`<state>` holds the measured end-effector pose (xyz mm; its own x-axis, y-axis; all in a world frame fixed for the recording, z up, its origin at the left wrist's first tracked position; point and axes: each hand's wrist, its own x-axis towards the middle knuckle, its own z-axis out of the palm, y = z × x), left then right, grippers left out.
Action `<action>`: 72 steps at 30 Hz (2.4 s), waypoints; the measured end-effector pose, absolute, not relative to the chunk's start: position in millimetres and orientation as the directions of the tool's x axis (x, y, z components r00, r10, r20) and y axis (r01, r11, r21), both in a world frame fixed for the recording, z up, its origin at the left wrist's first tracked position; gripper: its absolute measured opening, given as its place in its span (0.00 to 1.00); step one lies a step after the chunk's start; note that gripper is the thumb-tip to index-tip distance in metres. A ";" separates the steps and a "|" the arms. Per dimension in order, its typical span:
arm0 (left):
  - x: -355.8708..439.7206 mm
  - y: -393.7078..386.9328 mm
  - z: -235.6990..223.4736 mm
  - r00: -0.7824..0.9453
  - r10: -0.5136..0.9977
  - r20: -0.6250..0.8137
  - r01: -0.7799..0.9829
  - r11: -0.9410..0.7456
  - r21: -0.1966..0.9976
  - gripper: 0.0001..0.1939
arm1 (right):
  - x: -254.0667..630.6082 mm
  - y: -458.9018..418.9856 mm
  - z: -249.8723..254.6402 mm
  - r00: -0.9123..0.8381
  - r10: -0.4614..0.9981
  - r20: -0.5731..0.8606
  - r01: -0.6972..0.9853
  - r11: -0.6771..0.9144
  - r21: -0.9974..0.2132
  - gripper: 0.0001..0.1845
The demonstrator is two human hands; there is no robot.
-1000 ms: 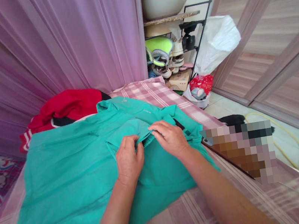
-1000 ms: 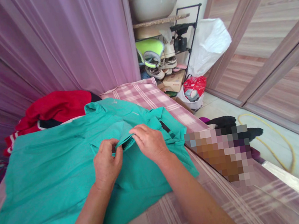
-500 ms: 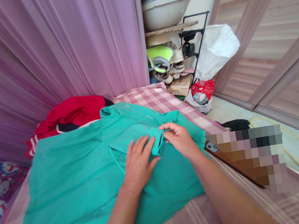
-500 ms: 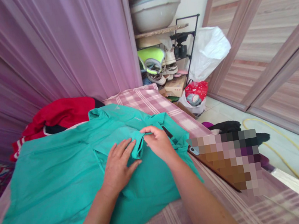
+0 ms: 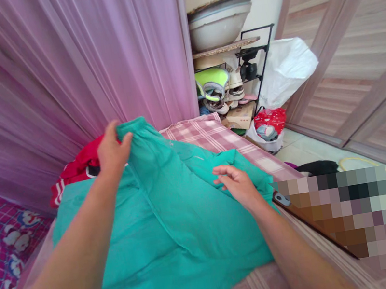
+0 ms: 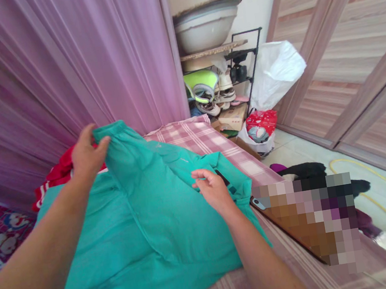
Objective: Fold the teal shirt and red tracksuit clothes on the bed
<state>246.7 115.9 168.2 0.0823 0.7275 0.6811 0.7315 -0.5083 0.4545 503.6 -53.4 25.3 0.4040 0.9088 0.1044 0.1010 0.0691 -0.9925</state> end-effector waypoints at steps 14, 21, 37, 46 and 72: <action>216.8 -60.1 -8.6 0.631 0.693 0.350 0.714 -0.695 0.089 0.23 | 500.3 -57.6 15.2 0.286 0.937 0.199 0.703 -0.065 -0.708 0.12; 208.6 -71.9 -17.9 0.657 0.715 0.239 0.711 -0.693 0.116 0.25 | 487.4 -70.1 9.5 0.171 0.979 0.108 0.933 -0.126 -0.336 0.17; 219.7 -70.7 -17.5 0.609 0.774 0.173 0.782 -0.622 0.030 0.27 | 454.2 -162.8 10.7 -0.331 0.927 0.177 0.902 0.366 -0.230 0.27; 224.3 -74.6 -10.2 0.590 0.784 0.193 0.797 -0.604 0.016 0.26 | 543.0 -177.0 -15.6 -0.171 0.973 0.155 0.981 0.183 -0.068 0.26; 191.4 -171.3 -16.6 0.667 0.607 0.433 0.656 -0.753 0.045 0.16 | 547.1 -208.5 -5.1 0.302 0.919 0.252 0.937 -0.238 -0.255 0.14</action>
<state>191.4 -171.3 -16.6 0.6666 0.6070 0.4326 0.6565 -0.7530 0.0449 547.1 -208.5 -5.1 0.3018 0.9193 0.2525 0.9373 -0.2376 -0.2551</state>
